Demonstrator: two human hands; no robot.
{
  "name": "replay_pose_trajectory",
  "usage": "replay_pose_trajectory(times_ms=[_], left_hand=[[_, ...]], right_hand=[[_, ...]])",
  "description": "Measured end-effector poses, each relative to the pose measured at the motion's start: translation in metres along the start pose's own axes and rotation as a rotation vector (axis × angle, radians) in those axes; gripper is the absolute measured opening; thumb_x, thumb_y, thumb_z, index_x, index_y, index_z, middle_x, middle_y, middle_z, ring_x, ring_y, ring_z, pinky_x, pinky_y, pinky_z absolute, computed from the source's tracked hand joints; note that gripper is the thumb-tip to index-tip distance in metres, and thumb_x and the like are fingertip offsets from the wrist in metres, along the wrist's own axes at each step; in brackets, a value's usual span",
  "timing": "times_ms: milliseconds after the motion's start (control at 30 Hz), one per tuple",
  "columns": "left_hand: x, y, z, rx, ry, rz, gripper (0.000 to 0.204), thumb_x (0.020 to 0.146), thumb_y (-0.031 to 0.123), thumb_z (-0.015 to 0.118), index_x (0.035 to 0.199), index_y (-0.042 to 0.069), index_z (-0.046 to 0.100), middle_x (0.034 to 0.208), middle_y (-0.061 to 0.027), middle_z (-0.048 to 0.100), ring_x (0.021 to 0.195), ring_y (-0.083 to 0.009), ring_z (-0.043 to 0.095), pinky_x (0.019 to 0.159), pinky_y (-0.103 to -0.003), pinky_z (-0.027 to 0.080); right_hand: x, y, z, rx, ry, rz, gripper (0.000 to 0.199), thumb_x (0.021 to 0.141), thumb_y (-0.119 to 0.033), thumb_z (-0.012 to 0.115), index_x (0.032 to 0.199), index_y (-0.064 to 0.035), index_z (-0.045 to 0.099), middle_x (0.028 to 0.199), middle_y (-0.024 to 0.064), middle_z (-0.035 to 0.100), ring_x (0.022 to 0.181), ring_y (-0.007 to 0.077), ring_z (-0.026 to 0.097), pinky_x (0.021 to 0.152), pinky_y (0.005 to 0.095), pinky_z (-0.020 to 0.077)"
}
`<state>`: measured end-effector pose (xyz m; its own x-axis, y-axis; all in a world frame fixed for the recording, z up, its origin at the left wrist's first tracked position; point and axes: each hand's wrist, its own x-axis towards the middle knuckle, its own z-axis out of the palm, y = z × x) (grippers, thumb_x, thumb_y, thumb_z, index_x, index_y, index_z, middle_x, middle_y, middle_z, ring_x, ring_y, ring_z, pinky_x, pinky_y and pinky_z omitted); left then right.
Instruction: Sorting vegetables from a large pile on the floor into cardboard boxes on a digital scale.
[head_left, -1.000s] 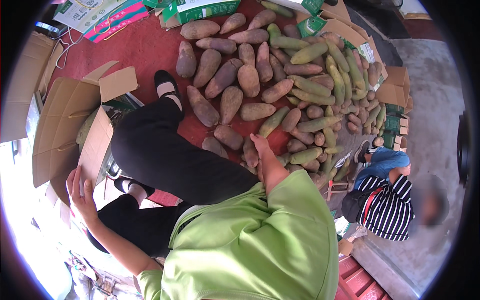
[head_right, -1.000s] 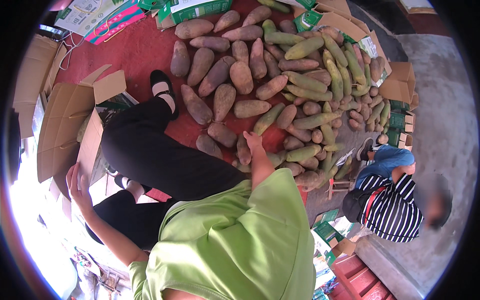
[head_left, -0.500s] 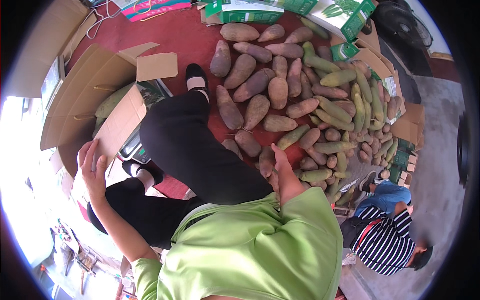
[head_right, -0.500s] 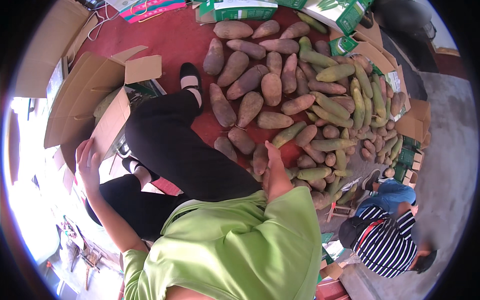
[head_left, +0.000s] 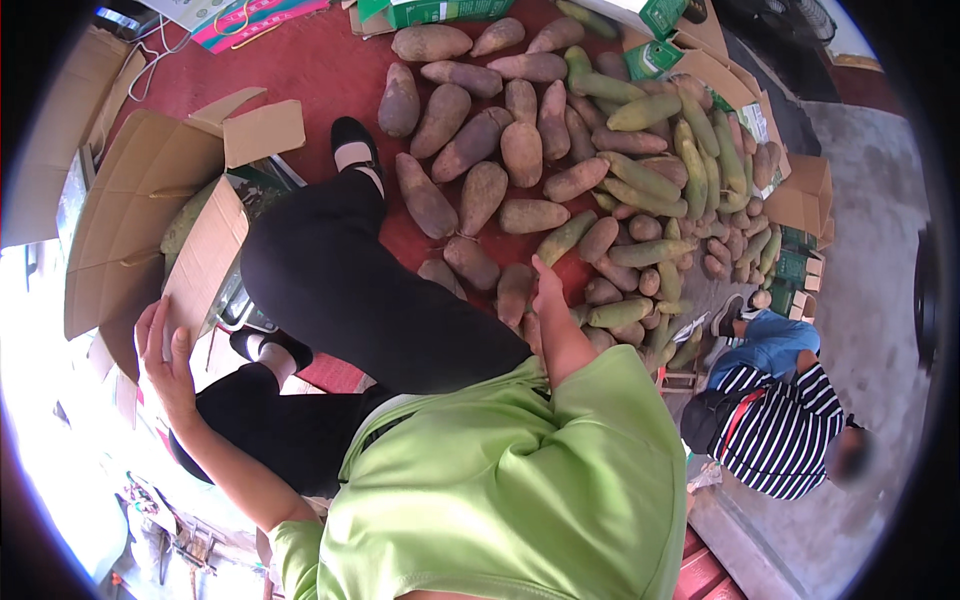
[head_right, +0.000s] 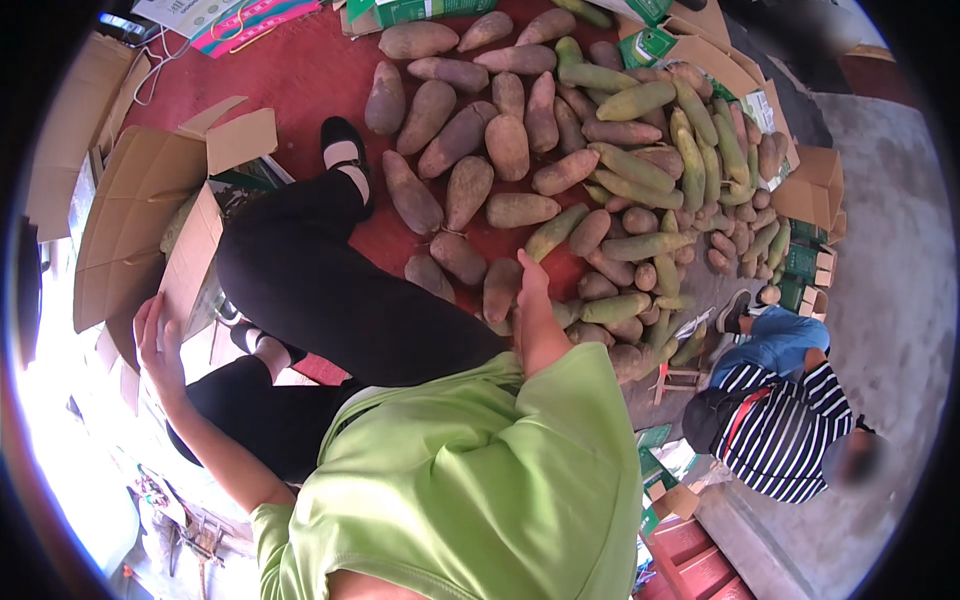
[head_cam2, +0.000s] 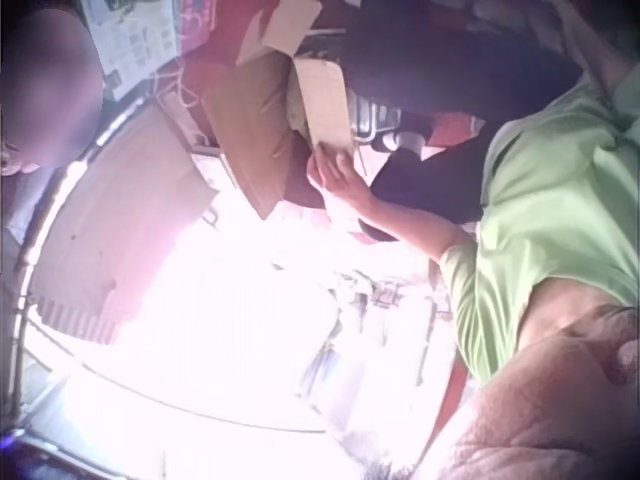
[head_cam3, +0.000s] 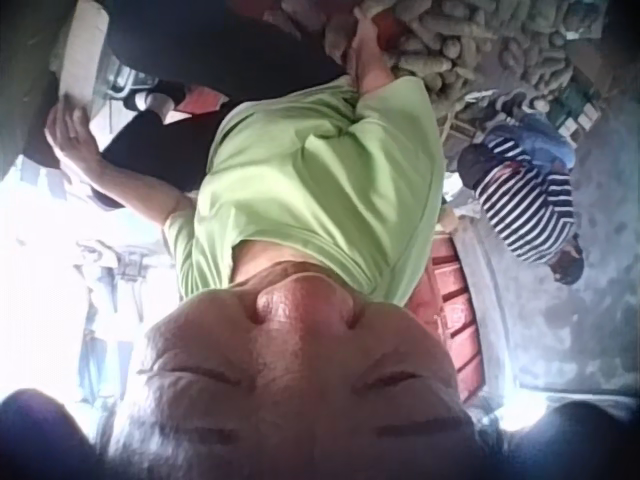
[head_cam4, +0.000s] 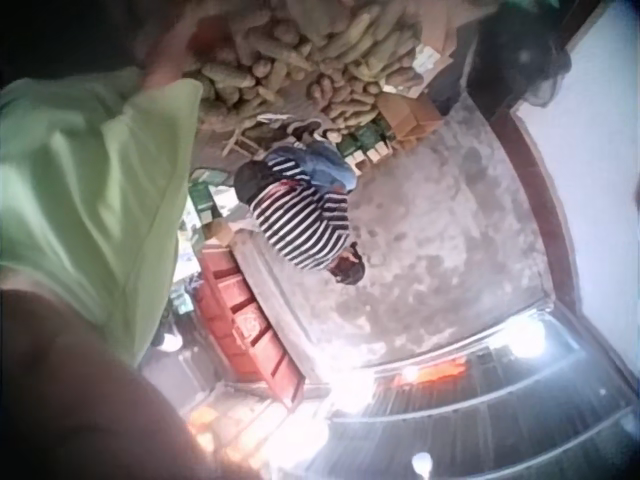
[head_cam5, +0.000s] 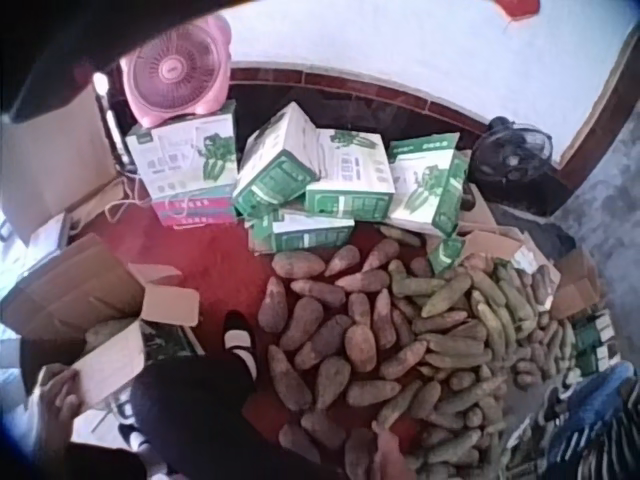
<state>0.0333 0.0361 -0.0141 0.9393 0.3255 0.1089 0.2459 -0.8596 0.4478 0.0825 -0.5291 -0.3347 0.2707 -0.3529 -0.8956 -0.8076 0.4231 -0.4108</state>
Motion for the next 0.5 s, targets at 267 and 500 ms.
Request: replay_pose_trajectory(times_ms=[267,500], left_hand=[[-0.002,0.015,-0.01,0.02,-0.018,-0.063,0.035,0.083,0.012,0.06,0.117,0.0,0.062,0.119,-0.0139,0.057,0.112,-0.0278,0.053,0.099,-0.035,0.038],[-0.003,0.024,-0.008,-0.033,0.073,-0.046,0.035,0.079,0.013,0.067,0.111,0.001,0.065,0.11,-0.0127,0.06,0.101,-0.0271,0.058,0.089,-0.033,0.045]], right_hand=[[0.009,-0.01,0.007,-0.145,0.156,-0.181,0.025,0.074,-0.015,0.075,0.098,-0.0178,0.066,0.081,-0.0018,0.058,0.069,0.015,0.048,0.06,0.0352,0.0362],[0.011,-0.019,0.005,-0.143,0.207,0.018,0.017,0.074,-0.009,0.076,0.083,-0.015,0.063,0.069,0.0,0.054,0.06,0.0158,0.049,0.054,0.0316,0.0404]])
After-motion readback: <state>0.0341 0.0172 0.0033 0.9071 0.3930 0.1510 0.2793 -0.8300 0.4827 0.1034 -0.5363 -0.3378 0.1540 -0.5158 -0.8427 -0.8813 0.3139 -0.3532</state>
